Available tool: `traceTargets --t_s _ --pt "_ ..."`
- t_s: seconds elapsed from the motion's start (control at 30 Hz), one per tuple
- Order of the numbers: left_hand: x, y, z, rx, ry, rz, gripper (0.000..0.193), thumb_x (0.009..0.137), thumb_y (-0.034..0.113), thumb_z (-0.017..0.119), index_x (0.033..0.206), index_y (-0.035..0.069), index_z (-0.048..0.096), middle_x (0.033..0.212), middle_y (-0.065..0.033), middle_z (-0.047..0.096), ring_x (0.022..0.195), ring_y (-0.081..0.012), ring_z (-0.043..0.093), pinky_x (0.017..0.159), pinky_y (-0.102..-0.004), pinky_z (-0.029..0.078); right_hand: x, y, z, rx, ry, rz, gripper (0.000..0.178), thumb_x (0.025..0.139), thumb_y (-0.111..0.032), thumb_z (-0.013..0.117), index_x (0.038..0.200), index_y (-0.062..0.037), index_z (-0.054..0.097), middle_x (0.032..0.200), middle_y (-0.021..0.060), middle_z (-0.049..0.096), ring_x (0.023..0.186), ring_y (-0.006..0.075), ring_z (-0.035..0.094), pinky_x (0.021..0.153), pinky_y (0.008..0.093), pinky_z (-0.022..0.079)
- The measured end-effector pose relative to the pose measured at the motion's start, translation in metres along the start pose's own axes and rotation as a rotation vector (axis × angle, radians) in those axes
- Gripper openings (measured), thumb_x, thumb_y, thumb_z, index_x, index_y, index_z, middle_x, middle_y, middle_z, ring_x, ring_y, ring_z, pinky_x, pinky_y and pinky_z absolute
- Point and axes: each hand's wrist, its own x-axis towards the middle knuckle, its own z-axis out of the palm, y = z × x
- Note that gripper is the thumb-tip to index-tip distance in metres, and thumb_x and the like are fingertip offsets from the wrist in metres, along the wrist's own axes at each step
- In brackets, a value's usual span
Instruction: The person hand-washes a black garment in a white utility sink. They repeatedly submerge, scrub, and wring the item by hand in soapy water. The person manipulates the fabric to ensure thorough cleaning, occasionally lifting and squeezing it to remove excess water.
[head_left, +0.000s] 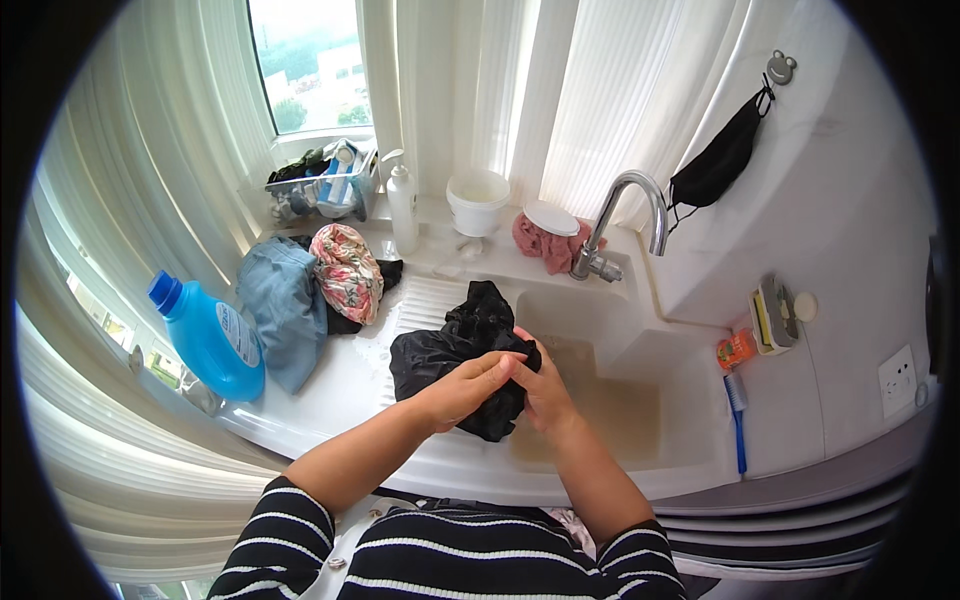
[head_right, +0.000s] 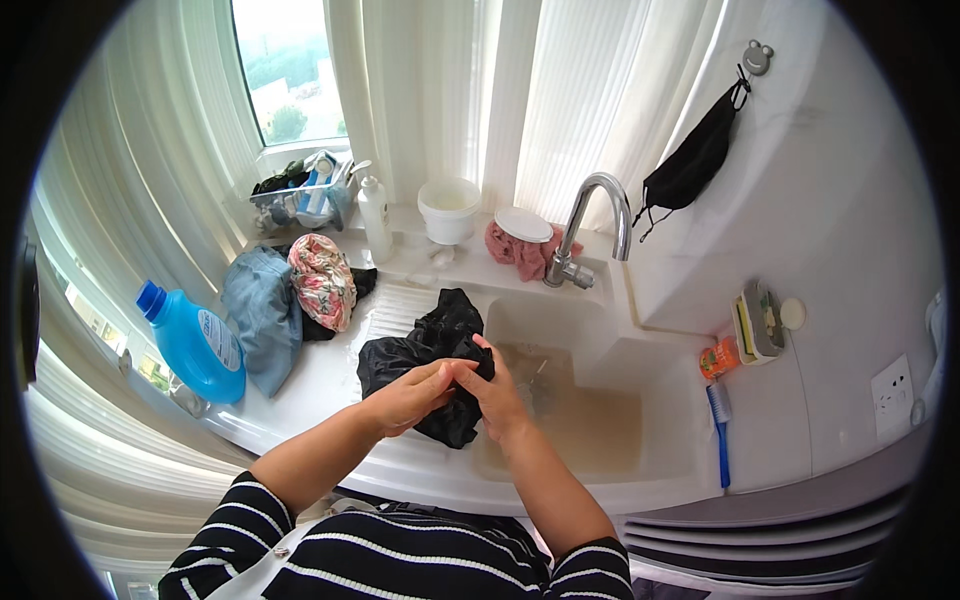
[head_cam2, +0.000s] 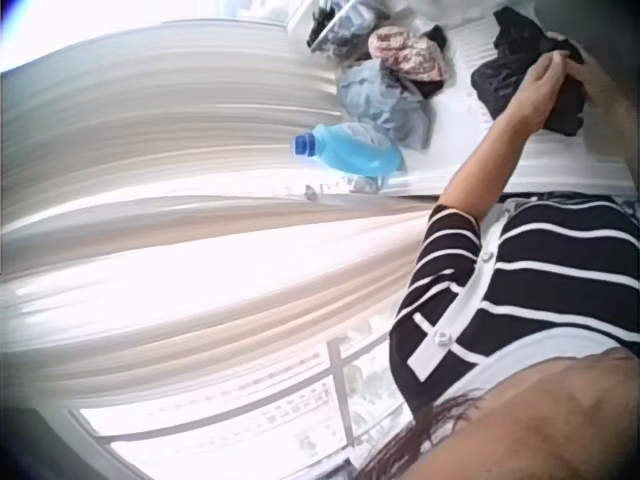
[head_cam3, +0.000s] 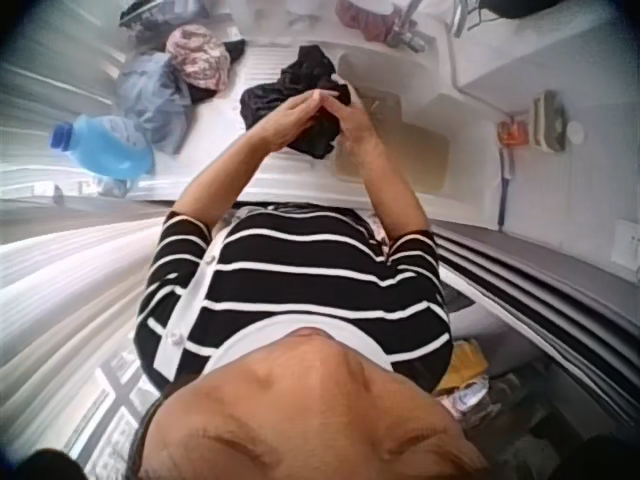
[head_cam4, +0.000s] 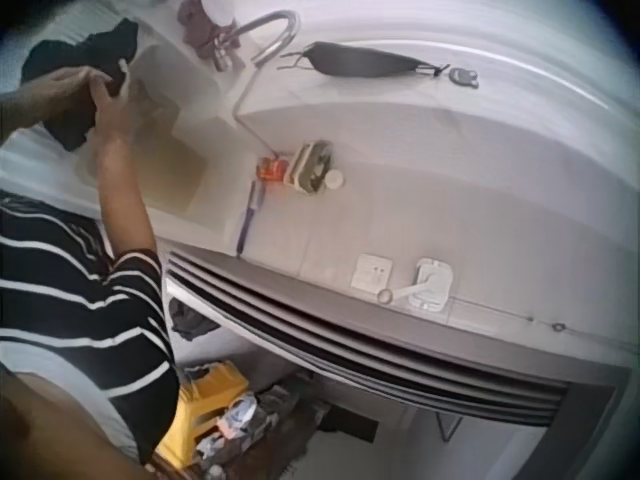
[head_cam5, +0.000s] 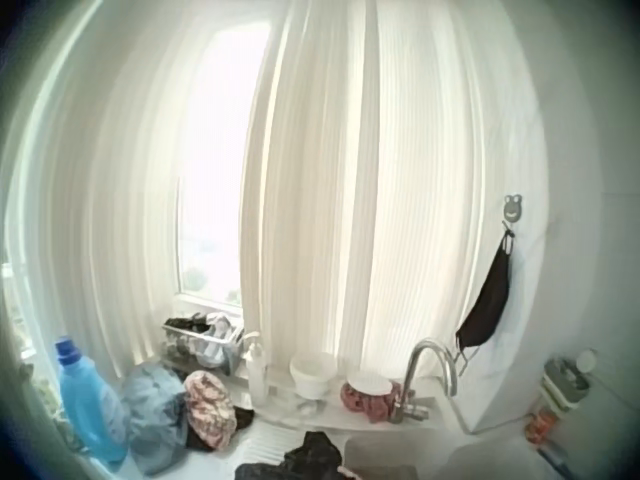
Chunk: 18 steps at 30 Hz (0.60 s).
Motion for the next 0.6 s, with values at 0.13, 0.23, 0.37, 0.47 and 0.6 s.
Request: traceTargets --t_s 0.13,0.23,0.37,0.47,0.6 --pt "0.013 0.01 -0.02 0.406 -0.018 0.192 0.059 0.086 0.046 0.058 0.122 0.0 0.05 0.123 -0.0121 0.052 0.12 -0.0278 0.045 0.101 -0.0418 0.035 -0.014 -0.005 -0.038 0.014 0.233 -0.084 0.033 0.075 0.005 0.063 0.107 0.0003 0.057 0.097 0.009 0.061 0.087 0.0183 0.06 0.077 0.0315 0.05" --pt "0.03 0.004 -0.027 1.342 -0.089 0.278 0.11 0.057 0.059 0.077 0.139 0.004 0.028 0.136 -0.0202 0.039 0.133 -0.0381 0.026 0.105 -0.0583 0.02 -0.024 -0.049 -0.039 0.127 0.254 -0.201 0.033 0.075 0.005 0.063 0.107 0.0007 0.057 0.097 0.0093 0.061 0.086 0.0187 0.06 0.079 0.0315 0.051" --pt "0.065 -0.034 0.005 1.351 -0.097 0.221 0.122 0.051 0.058 0.079 0.141 0.002 0.019 0.137 -0.0201 0.038 0.136 -0.0351 0.021 0.104 -0.0656 0.009 -0.035 -0.107 -0.021 0.086 0.195 -0.339 0.031 0.075 0.005 0.062 0.105 0.0 0.057 0.096 0.0086 0.062 0.085 0.0179 0.061 0.077 0.0301 0.051" --pt "0.098 -0.057 0.031 1.157 -0.295 0.184 0.107 0.054 0.051 0.081 0.135 0.004 0.03 0.125 -0.0203 0.049 0.124 -0.033 0.041 0.106 -0.0596 0.012 -0.036 -0.138 -0.031 0.094 0.265 -0.447 0.03 0.075 0.004 0.061 0.104 -0.0007 0.057 0.094 0.0086 0.062 0.084 0.0191 0.061 0.077 0.0304 0.051" --pt "0.122 -0.069 0.043 0.939 -0.353 -0.153 0.088 0.058 0.042 0.081 0.127 0.006 0.039 0.109 -0.0197 0.06 0.106 -0.0341 0.056 0.096 -0.043 0.039 -0.029 -0.144 -0.116 0.237 0.468 -0.46 0.031 0.076 0.003 0.057 0.107 -0.0015 0.056 0.097 0.0106 0.062 0.089 0.0245 0.061 0.079 0.0353 0.051"
